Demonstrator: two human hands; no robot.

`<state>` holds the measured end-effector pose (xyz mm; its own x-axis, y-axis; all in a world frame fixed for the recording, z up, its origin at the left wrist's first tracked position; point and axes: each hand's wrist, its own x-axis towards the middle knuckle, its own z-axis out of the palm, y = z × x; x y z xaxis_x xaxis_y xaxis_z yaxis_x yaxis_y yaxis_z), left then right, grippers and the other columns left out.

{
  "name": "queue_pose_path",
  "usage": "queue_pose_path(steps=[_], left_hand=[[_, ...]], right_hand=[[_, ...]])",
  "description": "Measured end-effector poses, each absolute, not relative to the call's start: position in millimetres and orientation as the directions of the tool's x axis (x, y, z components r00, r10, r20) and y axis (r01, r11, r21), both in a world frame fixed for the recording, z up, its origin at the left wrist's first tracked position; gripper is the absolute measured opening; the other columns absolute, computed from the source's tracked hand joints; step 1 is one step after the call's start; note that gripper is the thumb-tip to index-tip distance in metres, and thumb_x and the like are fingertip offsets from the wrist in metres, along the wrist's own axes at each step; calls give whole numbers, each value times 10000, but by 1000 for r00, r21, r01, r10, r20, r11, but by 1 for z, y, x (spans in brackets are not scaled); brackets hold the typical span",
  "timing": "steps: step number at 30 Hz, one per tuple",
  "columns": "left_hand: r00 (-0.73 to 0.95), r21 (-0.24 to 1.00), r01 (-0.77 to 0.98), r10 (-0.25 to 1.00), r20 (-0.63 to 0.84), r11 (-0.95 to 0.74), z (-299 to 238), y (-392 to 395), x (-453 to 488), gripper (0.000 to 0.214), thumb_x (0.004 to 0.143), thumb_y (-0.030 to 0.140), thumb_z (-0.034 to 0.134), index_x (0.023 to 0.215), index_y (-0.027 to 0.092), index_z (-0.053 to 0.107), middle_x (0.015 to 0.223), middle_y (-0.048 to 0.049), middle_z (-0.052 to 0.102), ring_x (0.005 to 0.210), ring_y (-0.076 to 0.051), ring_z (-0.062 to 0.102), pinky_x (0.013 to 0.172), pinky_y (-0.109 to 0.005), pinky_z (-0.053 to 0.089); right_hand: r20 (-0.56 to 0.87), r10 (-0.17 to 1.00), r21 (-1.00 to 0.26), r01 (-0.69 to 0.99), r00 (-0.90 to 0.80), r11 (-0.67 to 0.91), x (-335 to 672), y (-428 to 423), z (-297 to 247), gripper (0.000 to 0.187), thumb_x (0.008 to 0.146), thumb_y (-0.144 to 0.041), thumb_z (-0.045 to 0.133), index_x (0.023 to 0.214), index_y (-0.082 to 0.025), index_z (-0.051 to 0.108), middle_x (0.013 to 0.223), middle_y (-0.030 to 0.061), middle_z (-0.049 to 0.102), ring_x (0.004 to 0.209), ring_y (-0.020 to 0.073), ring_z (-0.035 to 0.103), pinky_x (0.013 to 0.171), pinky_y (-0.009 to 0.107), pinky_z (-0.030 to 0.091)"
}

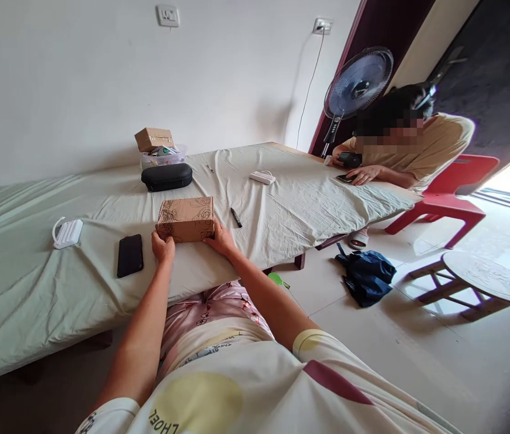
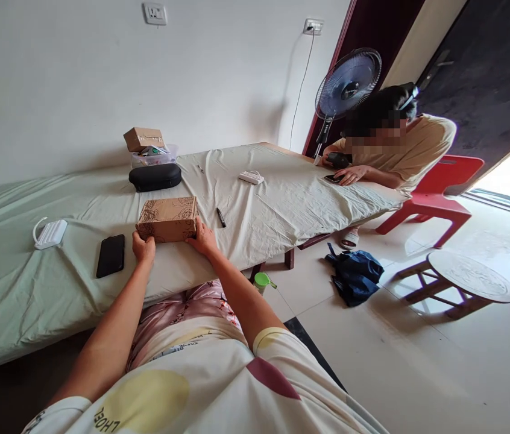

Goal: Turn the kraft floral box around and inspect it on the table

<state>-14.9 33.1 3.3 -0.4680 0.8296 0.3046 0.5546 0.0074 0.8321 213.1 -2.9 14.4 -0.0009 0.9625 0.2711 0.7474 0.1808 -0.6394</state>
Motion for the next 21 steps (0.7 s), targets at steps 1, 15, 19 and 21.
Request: queue_pose_path(steps=[1,15,19,21], left_hand=[[-471,831,556,827,306,10,3,34,-15,452,763,155,586,1215,157,587,1231,-178,707,1199,-369,683,1067,-516,543],[-502,847,531,800,329,-15,-5,40,-13,427,735,152,595,1162,162,607,1176,-165,719,1159,-367,694,1058,-528,544],[-503,846,533,803,321,-5,-3,38,-11,423,740,149,587,1162,148,606,1203,-186,708,1178,-380,686,1067,-548,535],[-500,850,527,806,318,-9,-2,36,-11,430,729,144,588,1158,146,604,1202,-187,705,1184,-383,682,1071,-553,532]], right_hand=[[273,962,-647,740,-2,185,213,-3,14,1000,849,-319,790,1677,-173,249,1541,196,551,1418,337,526,1186,473,411],[280,960,-631,751,-13,194,216,2,9,1032,831,-328,799,1683,-181,235,1578,192,530,1432,340,522,1180,480,424],[275,961,-621,762,-8,184,217,1,9,1021,835,-342,802,1676,-152,254,1529,207,569,1401,345,551,1172,473,438],[271,963,-613,770,-5,177,217,1,9,1020,838,-352,800,1676,-156,252,1519,202,578,1395,347,558,1171,481,443]])
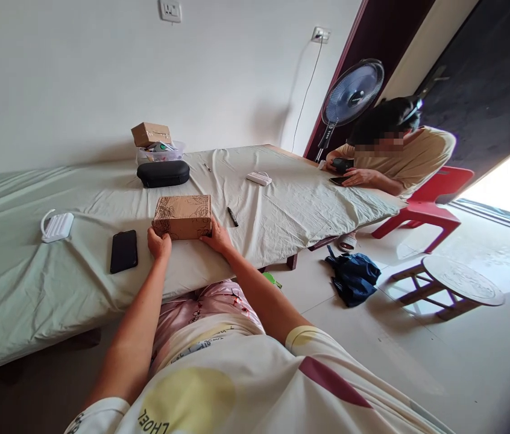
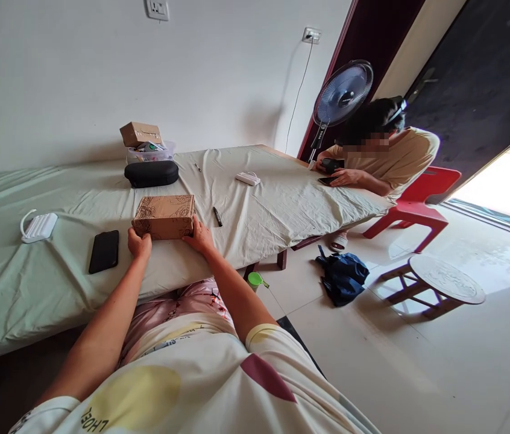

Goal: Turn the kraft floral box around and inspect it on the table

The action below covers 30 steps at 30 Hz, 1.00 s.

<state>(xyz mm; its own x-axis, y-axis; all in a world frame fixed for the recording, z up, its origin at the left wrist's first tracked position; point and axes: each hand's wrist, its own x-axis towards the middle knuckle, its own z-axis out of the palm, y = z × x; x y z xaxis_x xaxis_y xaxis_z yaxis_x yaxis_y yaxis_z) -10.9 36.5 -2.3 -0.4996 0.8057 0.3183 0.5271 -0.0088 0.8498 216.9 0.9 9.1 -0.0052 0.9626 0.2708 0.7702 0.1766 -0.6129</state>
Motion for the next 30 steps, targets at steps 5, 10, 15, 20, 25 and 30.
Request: queue_pose_path(steps=[5,10,15,20,25,30], left_hand=[[-507,853,521,793,338,-31,-8,36,-11,419,704,166,603,1123,151,605,1163,-178,706,1159,-386,682,1062,-552,537],[-514,854,515,772,375,-72,-10,35,-13,364,689,191,606,1053,176,615,1082,-142,719,1063,-355,699,1021,-524,563],[-483,850,517,786,386,-100,-8,32,-18,374,699,213,584,1069,181,625,1074,-127,737,1037,-328,707,1002,-485,573],[-481,872,480,803,351,-94,-9,33,-23,399,698,197,565,1091,179,635,1090,-124,749,1054,-319,717,1009,-460,572],[-480,893,440,815,324,-96,-9,31,-25,423,703,183,551,1119,177,631,1100,-115,745,1096,-296,716,1039,-431,563],[-443,900,424,843,306,-104,-5,27,-25,454,719,183,536,1166,163,607,1178,-141,738,1127,-285,717,1053,-423,557]], right_hand=[[262,965,-594,786,-13,171,218,-1,9,1016,855,-367,783,1686,-212,220,1544,164,566,1426,329,538,1182,478,444],[239,971,-604,783,3,146,218,-3,13,997,847,-357,789,1677,-229,252,1538,140,577,1414,323,553,1183,464,456],[248,968,-641,754,27,143,218,-3,14,972,833,-322,795,1661,-226,295,1531,129,593,1390,321,578,1168,459,478],[260,965,-636,758,29,148,217,-3,12,954,835,-319,789,1650,-224,303,1498,143,614,1347,317,607,1151,469,482],[243,970,-636,758,21,143,215,-4,14,966,847,-331,787,1663,-196,287,1498,165,602,1349,328,600,1159,471,472],[252,968,-644,749,14,157,217,-5,16,970,848,-352,785,1665,-196,286,1499,155,605,1334,334,607,1149,463,476]])
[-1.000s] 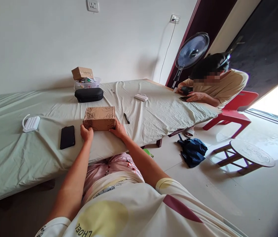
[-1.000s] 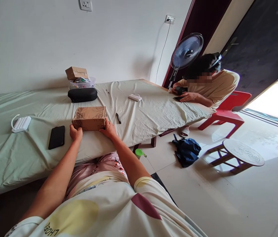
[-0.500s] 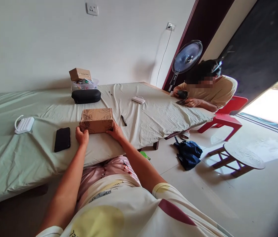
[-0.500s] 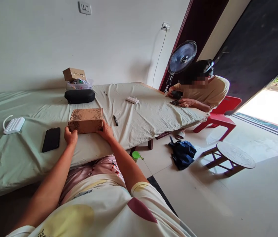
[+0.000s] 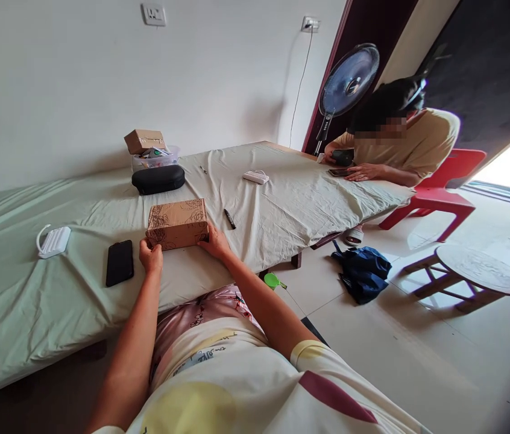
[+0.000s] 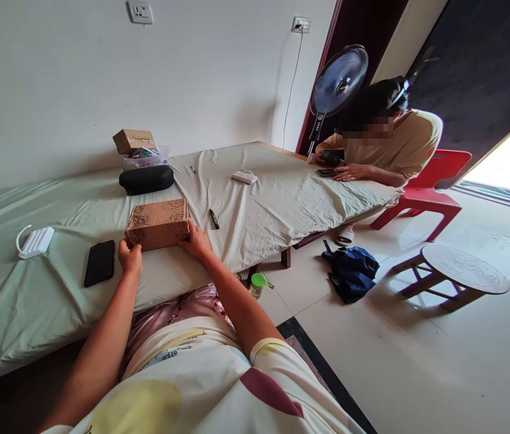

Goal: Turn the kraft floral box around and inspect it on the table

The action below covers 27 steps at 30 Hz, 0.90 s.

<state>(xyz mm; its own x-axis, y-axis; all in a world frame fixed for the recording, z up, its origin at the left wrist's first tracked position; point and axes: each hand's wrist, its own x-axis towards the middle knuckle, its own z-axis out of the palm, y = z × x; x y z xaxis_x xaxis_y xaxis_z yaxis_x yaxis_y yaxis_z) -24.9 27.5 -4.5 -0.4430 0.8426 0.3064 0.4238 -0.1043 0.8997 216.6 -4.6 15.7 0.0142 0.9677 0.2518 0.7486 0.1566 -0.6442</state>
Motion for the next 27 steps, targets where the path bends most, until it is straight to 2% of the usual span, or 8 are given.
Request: queue_pose_path(steps=[12,16,23,27], left_hand=[[-441,912,394,848,295,-113,1,22,-22,460,723,177,518,1173,163,611,1229,-146,737,1144,-275,718,1060,-400,552],[-446,906,411,844,297,-102,0,24,-23,458,721,183,528,1170,166,620,1200,-137,744,1142,-285,717,1053,-418,556],[-444,899,428,847,293,-87,-3,26,-25,441,726,178,540,1160,179,615,1148,-119,754,1123,-269,725,1015,-378,573],[-437,895,436,849,296,-87,-4,27,-25,446,738,181,536,1177,180,615,1136,-118,757,1129,-275,725,1021,-396,571]], right_hand=[[295,956,-657,725,-8,208,220,-3,9,976,832,-319,788,1660,-176,291,1517,170,596,1332,325,602,1142,461,472],[304,953,-651,729,-6,212,219,-4,11,955,826,-312,789,1648,-180,320,1513,161,604,1329,328,607,1138,460,480],[302,953,-635,745,-5,205,219,-5,12,941,834,-308,771,1643,-146,318,1516,176,599,1322,329,614,1133,448,487],[310,951,-633,744,-8,213,219,-3,11,948,829,-315,775,1648,-191,314,1510,155,607,1314,331,618,1124,465,495]])
